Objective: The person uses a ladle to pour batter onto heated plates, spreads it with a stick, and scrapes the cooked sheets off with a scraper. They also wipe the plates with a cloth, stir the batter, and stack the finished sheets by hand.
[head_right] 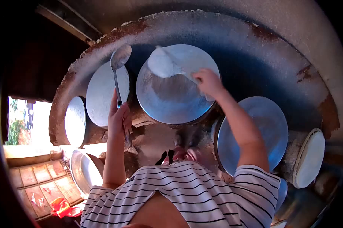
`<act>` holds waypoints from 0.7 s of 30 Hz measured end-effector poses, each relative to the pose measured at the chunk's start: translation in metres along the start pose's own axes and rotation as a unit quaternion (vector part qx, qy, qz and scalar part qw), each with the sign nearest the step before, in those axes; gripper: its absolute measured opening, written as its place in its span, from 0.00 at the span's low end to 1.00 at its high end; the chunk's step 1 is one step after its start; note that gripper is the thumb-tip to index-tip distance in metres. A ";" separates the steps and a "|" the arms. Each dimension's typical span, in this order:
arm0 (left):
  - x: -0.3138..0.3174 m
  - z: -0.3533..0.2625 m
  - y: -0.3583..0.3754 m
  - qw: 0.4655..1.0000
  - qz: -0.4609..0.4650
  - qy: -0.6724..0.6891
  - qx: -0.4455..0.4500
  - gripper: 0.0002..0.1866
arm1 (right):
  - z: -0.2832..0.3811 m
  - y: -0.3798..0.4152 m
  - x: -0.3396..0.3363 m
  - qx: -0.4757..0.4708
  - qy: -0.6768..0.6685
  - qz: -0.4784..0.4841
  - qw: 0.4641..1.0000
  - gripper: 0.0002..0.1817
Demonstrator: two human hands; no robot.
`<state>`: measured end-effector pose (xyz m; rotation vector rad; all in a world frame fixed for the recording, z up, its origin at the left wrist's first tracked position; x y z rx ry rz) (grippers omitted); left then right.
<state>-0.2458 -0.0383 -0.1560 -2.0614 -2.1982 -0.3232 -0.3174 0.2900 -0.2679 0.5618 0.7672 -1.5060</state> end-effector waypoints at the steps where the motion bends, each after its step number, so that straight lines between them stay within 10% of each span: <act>1: 0.002 -0.001 0.004 1.000 -0.013 0.000 0.000 0.34 | 0.008 0.006 0.005 0.003 -0.001 0.028 1.000 0.13; 7: -0.033 -0.015 0.017 0.993 -0.003 -0.116 0.013 0.34 | 0.002 0.037 -0.053 0.010 -0.102 0.119 0.988 0.14; 11: -0.025 -0.006 0.006 0.992 -0.018 -0.123 0.010 0.34 | -0.029 -0.027 -0.036 0.007 0.035 -0.017 0.999 0.17; 19: -0.048 -0.011 0.017 0.983 -0.036 -0.176 0.029 0.34 | -0.006 0.019 -0.060 0.068 -0.112 0.259 0.957 0.20; 21: -0.052 -0.007 0.010 0.980 -0.023 -0.196 0.029 0.33 | -0.021 -0.005 -0.052 0.035 -0.071 0.168 0.983 0.19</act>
Point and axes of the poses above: each hand's wrist, its own y-axis away from the middle knuckle, its own x-axis out of the palm, z = x × y, the point moved 3 cm from there along -y, towards the middle knuckle, and after that the axes turned 14 degrees about x, right-handed, at the moved point
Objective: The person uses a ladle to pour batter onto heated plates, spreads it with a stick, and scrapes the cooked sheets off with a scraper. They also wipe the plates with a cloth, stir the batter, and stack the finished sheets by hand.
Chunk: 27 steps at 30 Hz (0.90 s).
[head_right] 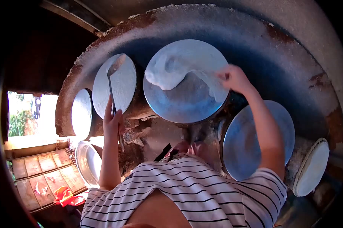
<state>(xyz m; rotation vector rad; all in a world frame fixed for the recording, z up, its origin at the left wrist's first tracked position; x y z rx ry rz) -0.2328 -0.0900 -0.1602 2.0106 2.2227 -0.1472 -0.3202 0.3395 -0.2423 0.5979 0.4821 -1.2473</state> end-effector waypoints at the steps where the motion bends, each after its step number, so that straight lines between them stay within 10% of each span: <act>1: 0.009 -0.001 -0.008 0.999 -0.019 0.035 -0.015 0.33 | -0.006 -0.024 0.008 -0.021 0.005 -0.054 0.998 0.19; 10: -0.003 0.005 0.006 1.000 -0.008 -0.026 -0.005 0.33 | 0.021 0.016 0.012 -0.014 -0.003 0.123 0.992 0.21; 12: 0.009 0.002 -0.002 0.999 0.004 -0.033 -0.036 0.33 | 0.008 -0.016 0.022 -0.005 -0.051 0.013 0.999 0.20; 19: -0.022 0.026 0.028 0.986 0.046 -0.114 -0.108 0.33 | 0.010 0.034 -0.003 -0.014 -0.007 0.161 0.987 0.19; 27: 0.023 0.047 0.103 0.971 0.163 -0.087 -0.150 0.35 | 0.021 0.061 0.026 -0.020 -0.045 0.077 0.996 0.19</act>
Point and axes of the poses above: each hand's wrist, its own y-axis away from the middle knuckle, its own x-axis out of the palm, z = x × y, the point moved 3 cm from there along -y, towards the middle knuckle, and after that the axes turned 14 degrees about x, right-handed, at the moved point
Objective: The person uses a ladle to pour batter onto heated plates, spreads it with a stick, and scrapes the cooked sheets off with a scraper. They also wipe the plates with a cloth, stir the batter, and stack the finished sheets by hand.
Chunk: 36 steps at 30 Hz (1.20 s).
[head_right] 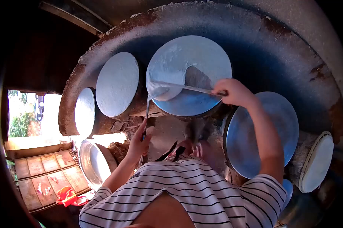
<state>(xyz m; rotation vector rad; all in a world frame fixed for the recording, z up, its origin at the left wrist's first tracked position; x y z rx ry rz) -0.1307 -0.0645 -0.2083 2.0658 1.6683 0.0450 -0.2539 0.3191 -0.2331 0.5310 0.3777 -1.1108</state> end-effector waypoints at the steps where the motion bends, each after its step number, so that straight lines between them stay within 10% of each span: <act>1: 0.004 -0.002 0.003 1.000 0.001 0.001 0.000 0.35 | -0.009 0.017 -0.007 0.008 -0.021 -0.014 1.000 0.19; 9: 0.006 0.013 0.019 0.998 0.041 0.012 0.034 0.35 | 0.012 0.077 0.060 0.024 0.144 -0.174 0.974 0.19; 12: -0.046 -0.012 -0.003 0.955 -0.011 0.040 0.294 0.34 | 0.018 0.118 0.113 0.099 -0.224 -0.284 0.927 0.19; 16: -0.077 -0.077 -0.019 0.920 -0.019 0.219 0.326 0.34 | 0.119 0.005 0.246 0.212 -0.573 -0.114 0.784 0.18; 20: -0.111 -0.068 -0.011 0.913 -0.006 0.255 0.320 0.33 | 0.127 -0.127 0.349 0.165 -0.632 -0.205 0.729 0.15; 36: -0.202 -0.030 0.010 0.898 0.064 0.244 0.361 0.34 | 0.130 -0.035 0.337 0.153 -0.662 -0.484 0.552 0.12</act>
Point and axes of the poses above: each hand's wrist, its own y-axis away from the middle knuckle, its own x-axis out of the palm, z = x × y, the point moved 3 cm from there along -y, towards the middle knuckle, and after that the axes turned 14 degrees about x, right-handed, at the moved point
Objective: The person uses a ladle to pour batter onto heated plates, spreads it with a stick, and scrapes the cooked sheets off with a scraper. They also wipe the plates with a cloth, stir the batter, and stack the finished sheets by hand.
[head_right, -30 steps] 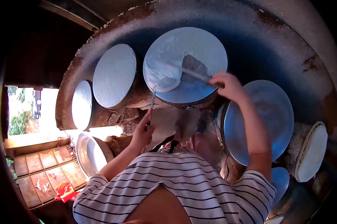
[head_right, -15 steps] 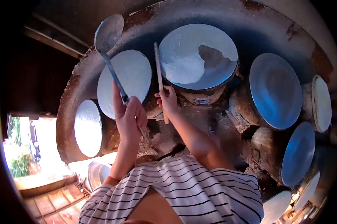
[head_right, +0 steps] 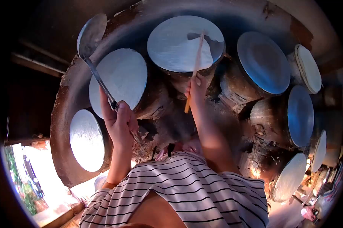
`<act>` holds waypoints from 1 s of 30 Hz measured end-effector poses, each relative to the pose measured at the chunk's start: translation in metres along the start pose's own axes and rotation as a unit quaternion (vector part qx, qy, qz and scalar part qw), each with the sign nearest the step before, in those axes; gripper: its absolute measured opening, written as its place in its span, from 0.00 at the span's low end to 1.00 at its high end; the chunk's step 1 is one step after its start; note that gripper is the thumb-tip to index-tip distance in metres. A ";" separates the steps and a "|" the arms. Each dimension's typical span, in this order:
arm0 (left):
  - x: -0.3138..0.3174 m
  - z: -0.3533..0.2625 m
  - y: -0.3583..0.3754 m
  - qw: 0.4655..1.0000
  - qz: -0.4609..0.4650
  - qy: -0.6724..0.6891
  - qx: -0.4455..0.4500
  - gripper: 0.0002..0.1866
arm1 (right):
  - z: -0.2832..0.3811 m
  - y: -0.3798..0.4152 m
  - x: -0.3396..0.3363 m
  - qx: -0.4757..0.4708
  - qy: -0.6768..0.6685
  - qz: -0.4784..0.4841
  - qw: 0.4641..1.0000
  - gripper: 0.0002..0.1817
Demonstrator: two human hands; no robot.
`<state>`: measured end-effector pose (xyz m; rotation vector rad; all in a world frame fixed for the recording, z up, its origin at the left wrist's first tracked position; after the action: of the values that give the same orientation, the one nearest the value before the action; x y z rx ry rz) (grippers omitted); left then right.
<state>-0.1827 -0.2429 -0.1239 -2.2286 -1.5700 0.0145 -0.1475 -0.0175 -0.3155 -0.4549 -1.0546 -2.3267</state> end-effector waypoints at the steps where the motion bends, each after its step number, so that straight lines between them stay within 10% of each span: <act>1: 0.002 0.001 0.000 1.000 0.008 -0.005 -0.001 0.34 | -0.001 0.000 0.002 -0.004 0.017 0.008 1.000 0.12; 7: 0.020 0.009 -0.006 0.999 0.025 -0.016 -0.015 0.33 | -0.027 0.040 -0.050 0.121 0.211 0.035 0.969 0.12; 18: 0.072 0.033 -0.014 0.996 0.072 -0.019 -0.054 0.34 | 0.102 -0.036 -0.059 -0.023 0.279 -0.008 0.960 0.11; 25: 0.100 0.047 -0.030 0.992 0.078 -0.085 -0.041 0.34 | 0.123 0.008 -0.116 0.119 0.292 0.082 0.946 0.12; 30: 0.139 0.062 -0.043 0.994 0.093 -0.034 -0.038 0.33 | 0.162 -0.051 -0.093 -0.073 0.469 0.018 0.880 0.10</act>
<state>-0.1858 -0.0854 -0.1354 -2.4516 -1.4119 0.0874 -0.0906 0.1656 -0.2885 0.5741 -0.3793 -2.1591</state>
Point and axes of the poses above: each hand's wrist, its own y-axis away from the middle knuckle, its own x-axis out of the palm, z = x × y, the point moved 3 cm from there along -y, towards the middle knuckle, and after that the axes turned 14 degrees about x, right-handed, at the moved point
